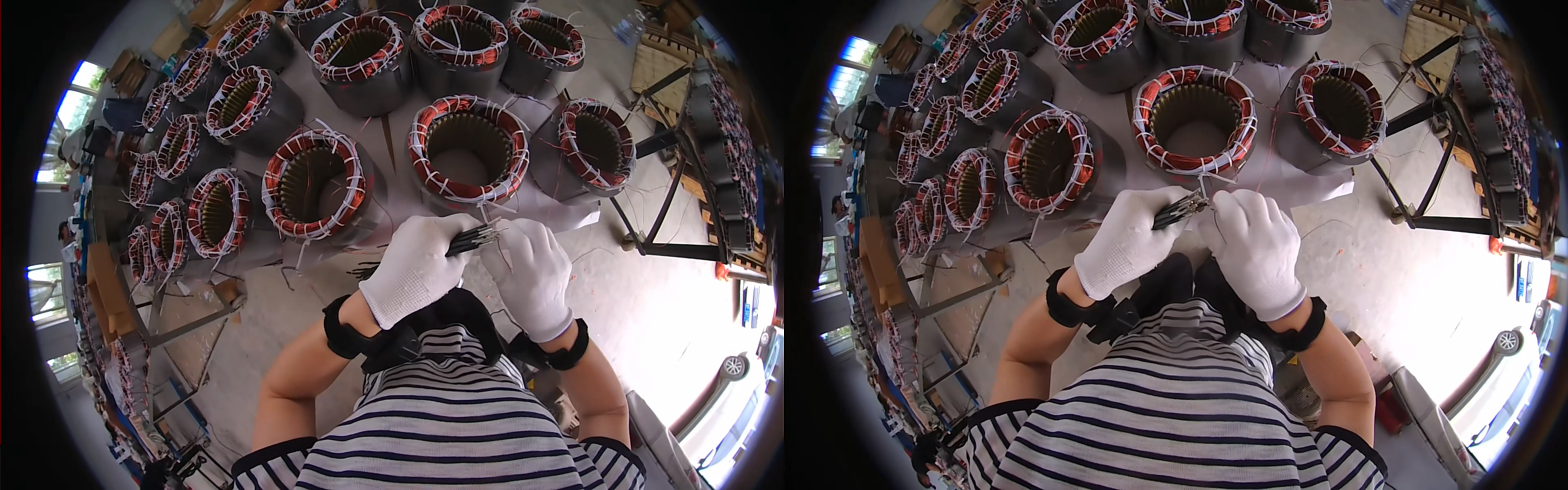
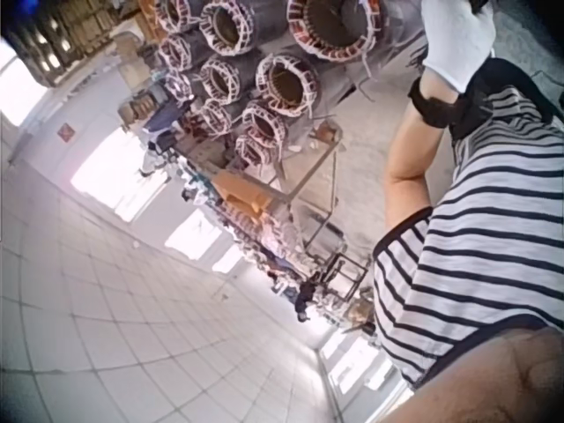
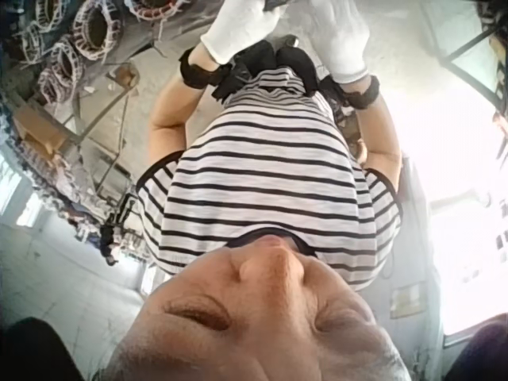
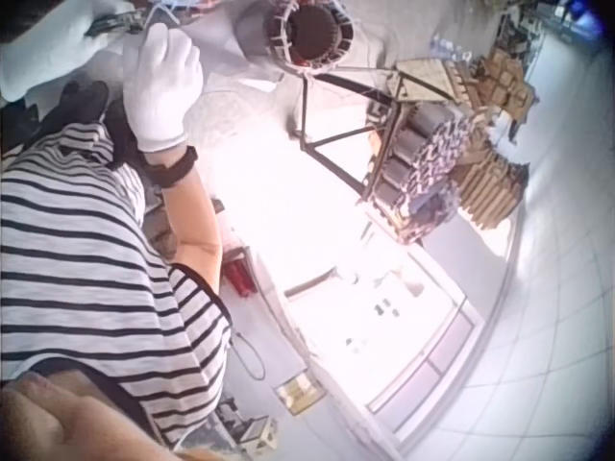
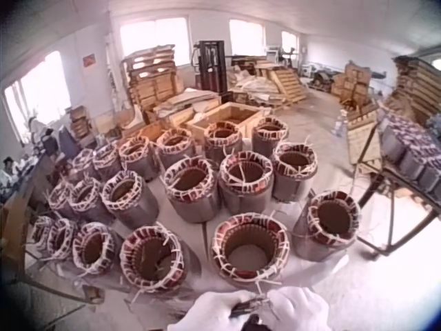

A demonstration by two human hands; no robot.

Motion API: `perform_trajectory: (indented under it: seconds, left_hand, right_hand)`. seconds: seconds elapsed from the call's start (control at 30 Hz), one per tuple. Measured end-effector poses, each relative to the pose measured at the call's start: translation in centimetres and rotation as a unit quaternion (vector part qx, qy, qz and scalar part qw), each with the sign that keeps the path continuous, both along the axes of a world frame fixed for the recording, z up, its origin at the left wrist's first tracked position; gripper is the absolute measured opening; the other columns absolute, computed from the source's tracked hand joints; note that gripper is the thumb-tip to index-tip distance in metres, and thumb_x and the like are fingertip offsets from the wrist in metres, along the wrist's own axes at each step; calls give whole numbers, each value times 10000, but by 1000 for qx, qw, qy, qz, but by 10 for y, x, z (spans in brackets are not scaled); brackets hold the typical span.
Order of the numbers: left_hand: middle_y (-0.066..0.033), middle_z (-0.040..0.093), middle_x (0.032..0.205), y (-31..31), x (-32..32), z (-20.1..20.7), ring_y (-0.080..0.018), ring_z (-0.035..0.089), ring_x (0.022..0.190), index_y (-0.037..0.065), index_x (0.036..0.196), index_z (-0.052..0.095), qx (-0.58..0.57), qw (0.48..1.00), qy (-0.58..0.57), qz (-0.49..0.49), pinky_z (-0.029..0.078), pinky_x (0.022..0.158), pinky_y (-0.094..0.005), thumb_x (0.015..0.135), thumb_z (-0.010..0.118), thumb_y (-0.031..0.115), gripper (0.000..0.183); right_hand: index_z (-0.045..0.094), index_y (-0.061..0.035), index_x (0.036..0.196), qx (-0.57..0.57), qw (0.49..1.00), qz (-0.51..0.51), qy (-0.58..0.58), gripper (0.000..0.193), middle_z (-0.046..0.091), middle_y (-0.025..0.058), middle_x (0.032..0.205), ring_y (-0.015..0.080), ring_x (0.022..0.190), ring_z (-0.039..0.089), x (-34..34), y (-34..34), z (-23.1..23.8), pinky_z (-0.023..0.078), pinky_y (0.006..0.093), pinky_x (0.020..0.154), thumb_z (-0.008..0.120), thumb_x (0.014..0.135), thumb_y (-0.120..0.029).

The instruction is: The person picks up a bundle of black cable ties from a plastic bag and aligns them in their hands. They then use a pair of snips to trim the ends of individual cable ties while holding the bundle over a series of copper motor coils on a table.

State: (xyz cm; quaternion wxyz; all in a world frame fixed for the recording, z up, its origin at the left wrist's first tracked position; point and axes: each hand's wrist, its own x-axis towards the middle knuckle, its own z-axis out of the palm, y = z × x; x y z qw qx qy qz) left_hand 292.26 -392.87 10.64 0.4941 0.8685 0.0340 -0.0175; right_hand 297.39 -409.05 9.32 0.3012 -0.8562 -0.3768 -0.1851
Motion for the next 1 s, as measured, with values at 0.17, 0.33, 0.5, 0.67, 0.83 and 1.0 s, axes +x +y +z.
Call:
perform_trajectory:
  seconds: [0.17,0.33,0.5,0.67,0.83,1.0]
  left_hand:
    - [-207,612,801,-2,-2,-3,-359,561,668,-5,977,623,-13,1000,1,-16,470,628,-320,802,573,-4,182]
    - [-192,636,830,-5,-8,-2,-329,616,721,4,1028,624,-12,1000,-16,18,484,675,-320,786,572,-30,250]
    - [-172,616,1067,-7,-23,-7,-288,616,829,24,1117,602,54,982,-157,94,491,760,-320,757,588,-89,377]
    - [-158,621,985,-2,-47,8,-253,604,743,32,1100,613,129,958,-248,57,485,713,-290,767,597,-91,355]
    - [-173,624,778,2,-68,16,-319,585,671,24,1001,612,-42,991,-8,-124,479,625,-340,773,616,-10,231]
    - [-189,630,880,1,-70,14,-376,609,791,29,1006,615,-153,986,-56,41,490,686,-353,753,612,-16,257]
  right_hand:
    - [595,-61,829,22,994,58,88,106,562,56,717,176,597,545,5,-8,-13,436,292,508,650,785,-140]
    - [632,32,933,283,611,-4,739,305,626,41,750,50,579,519,-11,-10,5,405,201,500,517,954,-249]
    - [602,42,1101,145,670,24,728,306,639,39,820,69,663,542,-19,-34,-2,454,196,617,574,895,-182]
    - [589,36,1117,210,754,49,621,316,621,73,937,124,791,574,-45,-30,0,472,251,758,622,838,-109]
    - [604,9,1057,210,886,132,391,266,600,110,1004,251,850,594,-68,-8,30,477,314,788,634,801,-57]
    - [624,-16,945,82,990,-25,114,209,608,123,969,300,845,593,-70,1,33,477,373,738,622,739,19]
